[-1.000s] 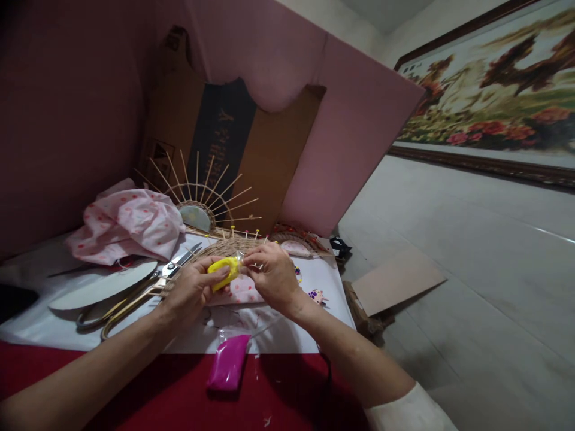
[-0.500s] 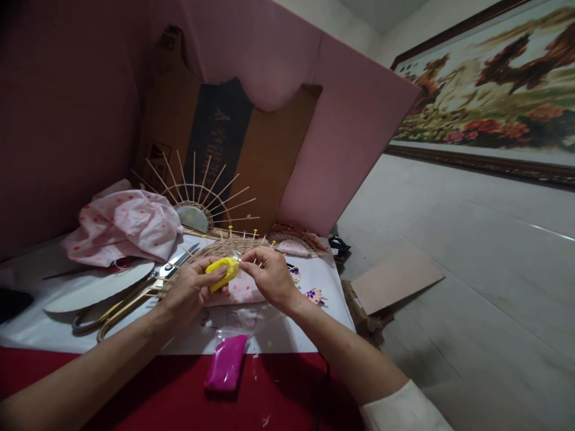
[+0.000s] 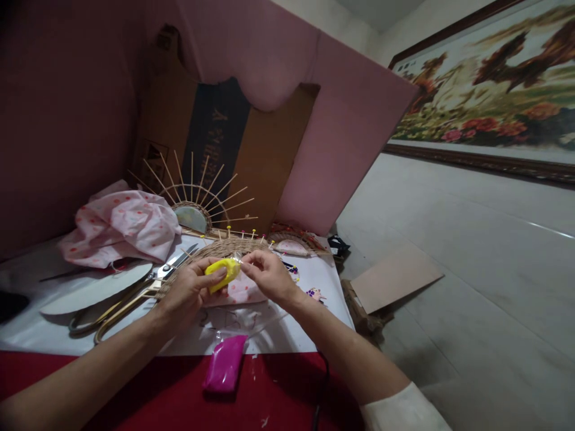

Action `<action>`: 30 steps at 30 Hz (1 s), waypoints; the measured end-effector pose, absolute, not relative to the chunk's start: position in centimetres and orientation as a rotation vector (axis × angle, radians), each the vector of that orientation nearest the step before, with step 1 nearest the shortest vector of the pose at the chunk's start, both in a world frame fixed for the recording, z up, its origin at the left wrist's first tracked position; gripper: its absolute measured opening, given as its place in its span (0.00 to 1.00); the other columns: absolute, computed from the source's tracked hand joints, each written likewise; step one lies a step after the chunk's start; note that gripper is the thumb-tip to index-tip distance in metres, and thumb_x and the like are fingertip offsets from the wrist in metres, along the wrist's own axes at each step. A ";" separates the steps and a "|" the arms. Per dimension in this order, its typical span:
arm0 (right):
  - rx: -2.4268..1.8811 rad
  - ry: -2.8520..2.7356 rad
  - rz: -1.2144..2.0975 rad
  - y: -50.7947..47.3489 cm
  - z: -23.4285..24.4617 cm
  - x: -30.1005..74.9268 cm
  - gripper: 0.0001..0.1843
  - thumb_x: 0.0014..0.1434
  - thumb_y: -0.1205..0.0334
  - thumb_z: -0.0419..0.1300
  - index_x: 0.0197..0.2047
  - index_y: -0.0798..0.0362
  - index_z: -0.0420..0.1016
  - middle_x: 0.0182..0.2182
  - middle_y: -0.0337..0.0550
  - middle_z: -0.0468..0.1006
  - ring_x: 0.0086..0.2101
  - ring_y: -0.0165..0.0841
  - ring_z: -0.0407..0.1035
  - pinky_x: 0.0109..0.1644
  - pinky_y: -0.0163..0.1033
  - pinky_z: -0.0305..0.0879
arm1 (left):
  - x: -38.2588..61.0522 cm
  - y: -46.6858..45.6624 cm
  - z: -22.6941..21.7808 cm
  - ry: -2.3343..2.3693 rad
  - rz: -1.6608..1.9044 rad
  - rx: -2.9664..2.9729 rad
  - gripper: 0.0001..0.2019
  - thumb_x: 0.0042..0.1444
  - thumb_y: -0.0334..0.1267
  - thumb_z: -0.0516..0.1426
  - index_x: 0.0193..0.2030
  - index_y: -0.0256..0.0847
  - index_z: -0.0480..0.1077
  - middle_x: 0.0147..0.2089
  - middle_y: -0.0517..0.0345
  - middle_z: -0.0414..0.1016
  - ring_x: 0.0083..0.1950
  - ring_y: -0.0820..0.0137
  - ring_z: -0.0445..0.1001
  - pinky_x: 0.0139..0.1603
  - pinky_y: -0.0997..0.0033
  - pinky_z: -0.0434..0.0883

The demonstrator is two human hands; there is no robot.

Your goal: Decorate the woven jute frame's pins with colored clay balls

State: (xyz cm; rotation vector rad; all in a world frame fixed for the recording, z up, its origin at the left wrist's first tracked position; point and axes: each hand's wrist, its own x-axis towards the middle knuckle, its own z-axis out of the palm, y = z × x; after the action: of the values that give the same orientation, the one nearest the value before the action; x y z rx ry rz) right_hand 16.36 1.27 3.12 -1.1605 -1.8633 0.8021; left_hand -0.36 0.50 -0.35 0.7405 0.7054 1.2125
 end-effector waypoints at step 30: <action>-0.967 -1.216 1.387 1.5 3.6 17.4 0.16 0.46 0.52 0.69 0.27 0.57 0.75 0.18 0.35 0.70 0.18 0.22 0.60 0.20 0.29 0.56 | -0.3 0.8 -0.7 0.696 1.242 0.673 0.18 0.34 0.32 0.70 0.33 0.33 0.70 0.32 0.53 0.77 0.25 0.73 0.73 0.22 0.76 0.72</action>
State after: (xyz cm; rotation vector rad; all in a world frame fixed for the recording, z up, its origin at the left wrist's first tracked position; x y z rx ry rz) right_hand 17.42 1.54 3.64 -0.9667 -1.2161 1.3875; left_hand -0.34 0.82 -0.65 0.6730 0.6962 1.2424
